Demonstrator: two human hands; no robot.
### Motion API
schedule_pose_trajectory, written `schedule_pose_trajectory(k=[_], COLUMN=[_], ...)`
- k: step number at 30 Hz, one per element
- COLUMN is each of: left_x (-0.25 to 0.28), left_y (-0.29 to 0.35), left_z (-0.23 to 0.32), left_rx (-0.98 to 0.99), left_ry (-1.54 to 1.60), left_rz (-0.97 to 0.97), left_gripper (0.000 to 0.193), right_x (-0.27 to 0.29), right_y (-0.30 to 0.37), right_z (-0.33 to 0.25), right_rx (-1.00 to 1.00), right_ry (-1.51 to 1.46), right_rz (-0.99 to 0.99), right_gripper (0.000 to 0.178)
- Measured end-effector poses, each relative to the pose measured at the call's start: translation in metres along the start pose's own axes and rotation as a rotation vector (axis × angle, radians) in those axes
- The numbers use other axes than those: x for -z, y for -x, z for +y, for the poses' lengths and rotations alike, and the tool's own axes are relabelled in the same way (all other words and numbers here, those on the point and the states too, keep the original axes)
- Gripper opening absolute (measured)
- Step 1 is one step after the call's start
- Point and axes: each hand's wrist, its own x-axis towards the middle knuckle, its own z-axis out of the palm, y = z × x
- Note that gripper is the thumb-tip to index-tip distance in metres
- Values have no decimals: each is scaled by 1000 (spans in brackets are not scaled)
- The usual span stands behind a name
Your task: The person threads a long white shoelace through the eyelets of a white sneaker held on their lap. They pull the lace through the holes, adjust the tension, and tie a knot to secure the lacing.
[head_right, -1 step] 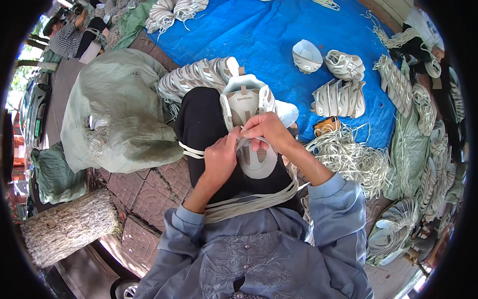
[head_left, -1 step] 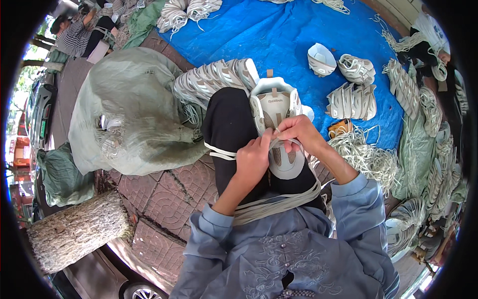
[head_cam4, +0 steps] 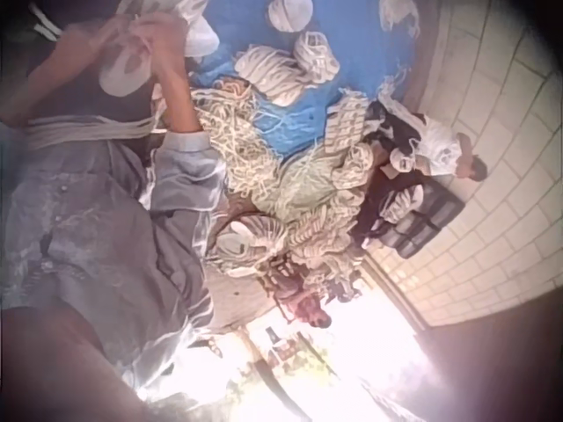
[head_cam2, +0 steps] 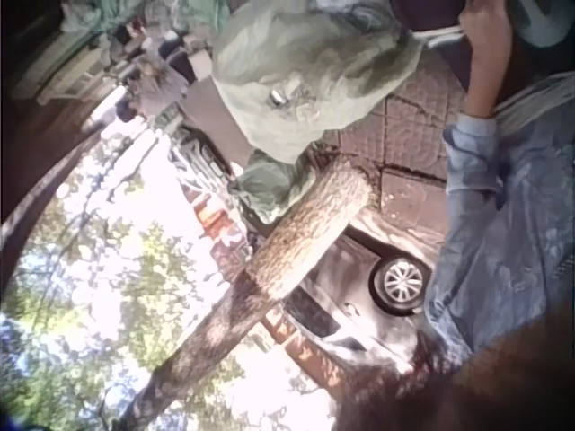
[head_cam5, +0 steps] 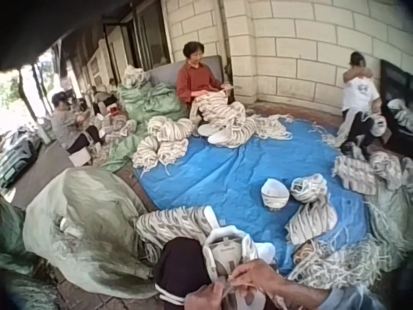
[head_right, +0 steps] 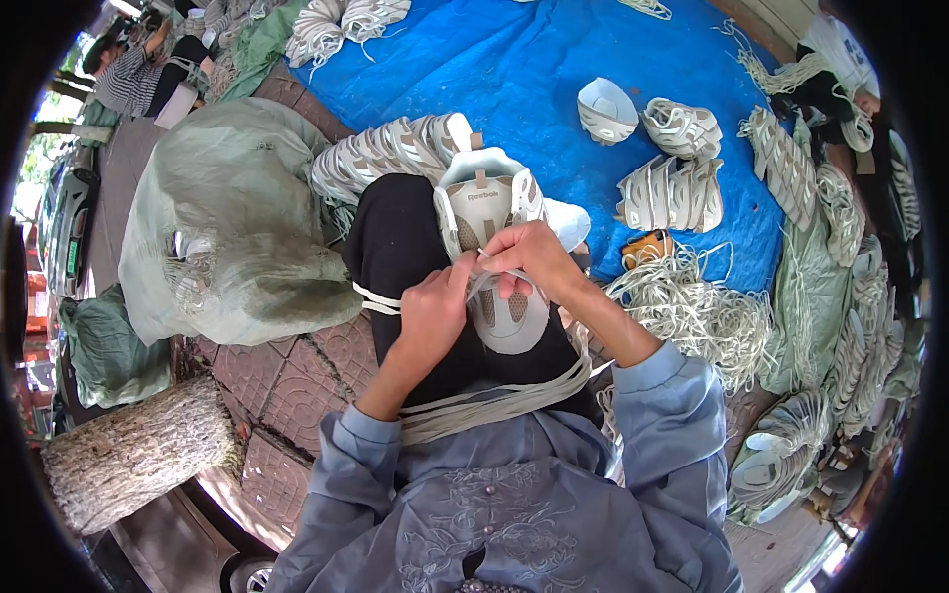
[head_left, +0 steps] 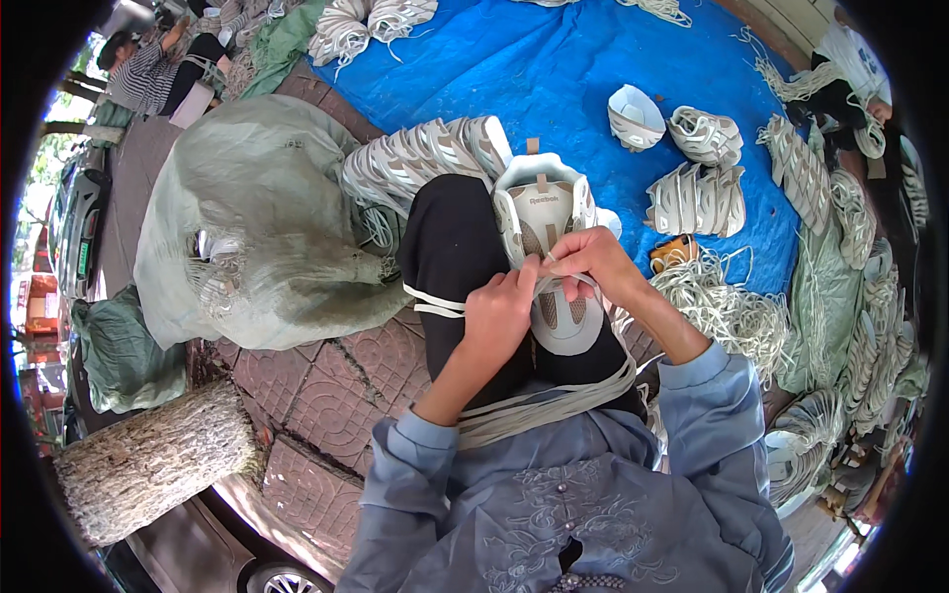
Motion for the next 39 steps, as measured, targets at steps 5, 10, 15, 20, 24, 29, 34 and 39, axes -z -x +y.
schedule_pose_trajectory(k=[5, 10, 15, 20, 24, 29, 34, 39], left_x=[14, 22, 34, 32, 26, 26, 12, 5], left_y=[-20, -32, -42, -51, -63, -55, -59, -62], left_z=[-15, -32, -61, -65, -68, -57, -45, -42], left_rx=[-185, -268, 352, 522, 394, 855, 679, 332], left_ry=[-224, -160, 683, 657, 552, 981, 698, 245], left_rz=[-339, -463, -806, -1084, -1258, -962, -846, -748], left_gripper=[9, 5, 10, 21, 23, 19, 15, 15], right_x=[-4, -8, -13, -26, -26, -2, 4, -6], right_y=[-7, -13, -11, -5, -8, -8, -12, -17], right_z=[5, 6, 9, 17, 20, 19, 28, 45], right_rx=[39, 66, 60, 130, 185, 106, 219, 646], right_ry=[23, 65, 73, 173, 127, -7, 66, 621], right_rz=[27, 56, 96, 90, 92, 68, 79, 188], right_gripper=[10, 9, 8, 4, 4, 2, 3, 7])
